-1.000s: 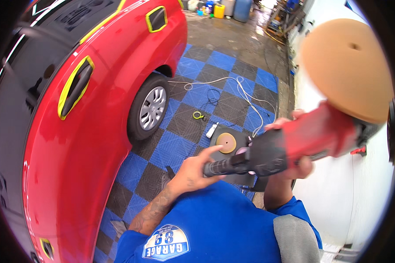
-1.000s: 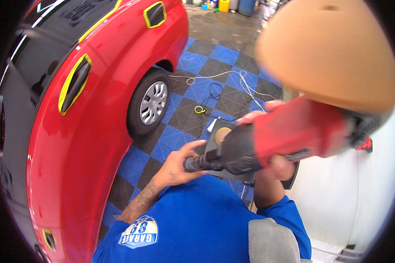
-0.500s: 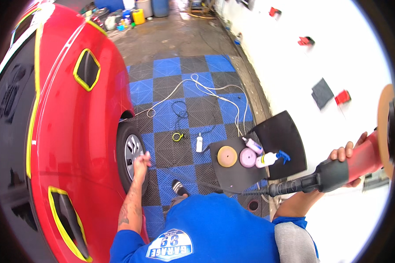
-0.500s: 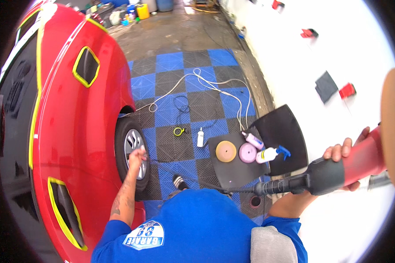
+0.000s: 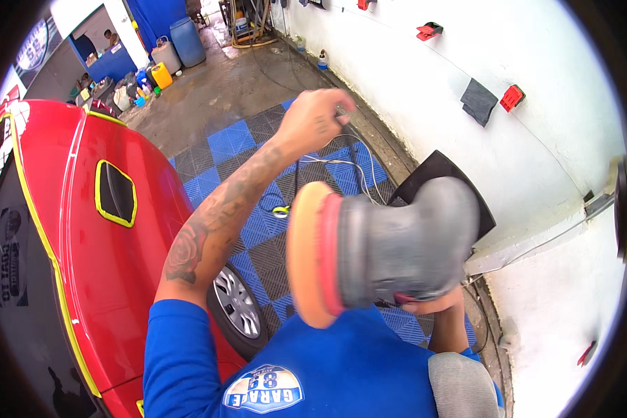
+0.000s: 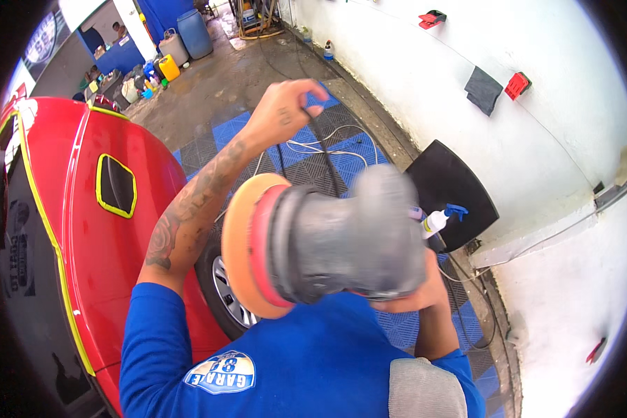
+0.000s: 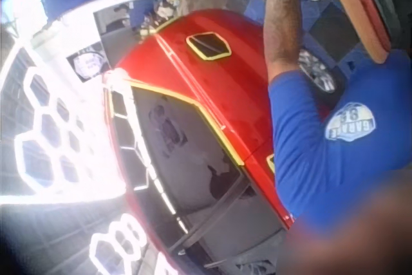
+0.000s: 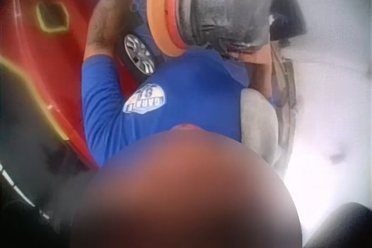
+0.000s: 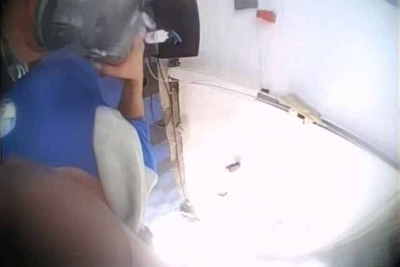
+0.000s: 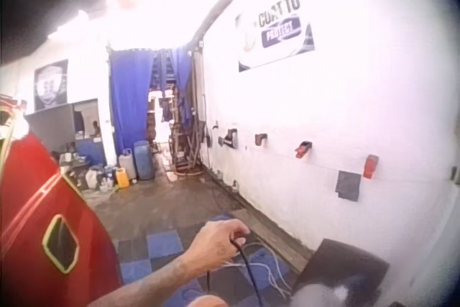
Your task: The person coils a long extension cord and places it on a table. They then pick up a polishing machine, coil its cable, and set it down. Finally, they move a chair with detailing supplies to a different spot in the garage.
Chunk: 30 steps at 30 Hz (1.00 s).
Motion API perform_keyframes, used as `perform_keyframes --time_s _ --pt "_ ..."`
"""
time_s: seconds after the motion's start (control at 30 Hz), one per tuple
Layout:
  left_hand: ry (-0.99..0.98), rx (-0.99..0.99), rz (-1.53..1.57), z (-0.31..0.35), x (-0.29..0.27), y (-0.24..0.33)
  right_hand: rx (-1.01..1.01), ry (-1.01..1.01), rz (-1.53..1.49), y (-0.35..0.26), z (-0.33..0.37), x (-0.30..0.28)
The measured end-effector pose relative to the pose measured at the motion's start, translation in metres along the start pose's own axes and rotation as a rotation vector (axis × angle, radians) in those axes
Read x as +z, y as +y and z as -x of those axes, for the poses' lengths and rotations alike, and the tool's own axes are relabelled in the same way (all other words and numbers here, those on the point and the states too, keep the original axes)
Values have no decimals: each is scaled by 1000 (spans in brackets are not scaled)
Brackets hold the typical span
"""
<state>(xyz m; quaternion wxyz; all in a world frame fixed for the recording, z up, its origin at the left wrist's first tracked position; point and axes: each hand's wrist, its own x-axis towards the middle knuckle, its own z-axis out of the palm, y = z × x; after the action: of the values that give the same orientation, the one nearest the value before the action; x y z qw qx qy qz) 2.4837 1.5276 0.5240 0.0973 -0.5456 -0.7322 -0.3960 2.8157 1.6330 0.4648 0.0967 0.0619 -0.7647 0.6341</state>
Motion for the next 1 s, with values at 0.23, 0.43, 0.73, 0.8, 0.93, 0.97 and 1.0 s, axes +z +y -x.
perform_keyframes --time_s 0.23,0.43,0.73,0.8,0.93,0.97,1.0 --pt "-100 64 -512 -5 -83 52 75 404 61 56 -103 28" --pt "-186 -311 431 53 -59 -49 -214 833 -107 95 -230 -23" --pt "-345 -437 345 147 74 -334 -787 264 -901 60 -440 -115" --pt "-181 -863 600 117 76 -385 -673 36 -985 67 -455 -135" --pt "140 -861 451 -13 25 -461 -409 -63 -1019 101 -489 -149" --pt "276 -658 348 -44 9 -490 -408 -67 -910 126 -492 -157" --pt "396 -557 367 -100 -7 -488 -402 -26 -775 152 -488 -173"
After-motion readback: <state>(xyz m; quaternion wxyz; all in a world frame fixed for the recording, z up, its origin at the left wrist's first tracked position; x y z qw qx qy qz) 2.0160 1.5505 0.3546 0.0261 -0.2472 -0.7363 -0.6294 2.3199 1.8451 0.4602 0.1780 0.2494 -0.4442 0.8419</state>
